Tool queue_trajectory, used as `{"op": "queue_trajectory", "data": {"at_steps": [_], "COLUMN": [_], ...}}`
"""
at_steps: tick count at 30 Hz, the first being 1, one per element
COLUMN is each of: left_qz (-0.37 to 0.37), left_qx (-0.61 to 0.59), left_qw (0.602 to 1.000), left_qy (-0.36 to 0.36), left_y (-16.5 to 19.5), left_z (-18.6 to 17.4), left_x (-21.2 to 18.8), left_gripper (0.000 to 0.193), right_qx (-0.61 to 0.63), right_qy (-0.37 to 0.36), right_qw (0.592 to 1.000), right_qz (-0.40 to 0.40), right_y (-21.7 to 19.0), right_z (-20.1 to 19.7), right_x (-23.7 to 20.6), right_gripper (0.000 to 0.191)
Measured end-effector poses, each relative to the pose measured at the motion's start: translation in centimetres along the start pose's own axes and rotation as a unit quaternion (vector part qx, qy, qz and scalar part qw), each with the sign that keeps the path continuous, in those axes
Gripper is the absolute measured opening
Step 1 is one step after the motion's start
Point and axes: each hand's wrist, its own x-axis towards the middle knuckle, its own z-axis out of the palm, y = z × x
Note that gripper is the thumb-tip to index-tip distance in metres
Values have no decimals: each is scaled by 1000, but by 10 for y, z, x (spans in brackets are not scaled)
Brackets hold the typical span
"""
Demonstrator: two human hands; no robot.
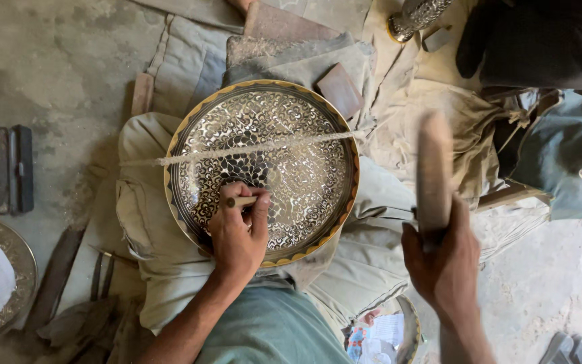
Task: The person sits on the floor and uses a wooden mallet and a small metal punch to hammer a decorative pattern into a large brass tray. The tray is held steady by a rope across its surface. The person repeatedly strikes the punch to create a textured floral design.
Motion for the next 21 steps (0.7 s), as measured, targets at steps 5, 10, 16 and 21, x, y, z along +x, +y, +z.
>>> {"op": "queue_trajectory", "data": {"at_steps": [5, 10, 16, 21], "left_qz": [16, 115, 96, 96], "left_qx": [-18, 197, 163, 160], "left_qw": [1000, 973, 982, 982], "left_qy": [15, 30, 3, 23], "left_y": [-14, -34, -50, -57], "left_z": [4, 6, 8, 7], "left_x": [0, -6, -7, -6], "left_gripper": [20, 11, 10, 12], "right_qx": [-182, -146, -243, -288], "right_qy": [15, -97, -45, 3], "right_qw": [926, 881, 821, 803], "right_qz": [-330, -439, -515, -522], "right_y": [-84, -131, -141, -139], "right_z": [-17, -4, 8, 13], "right_x": [60, 81, 89, 85], "right_gripper": [65, 59, 42, 33]}}
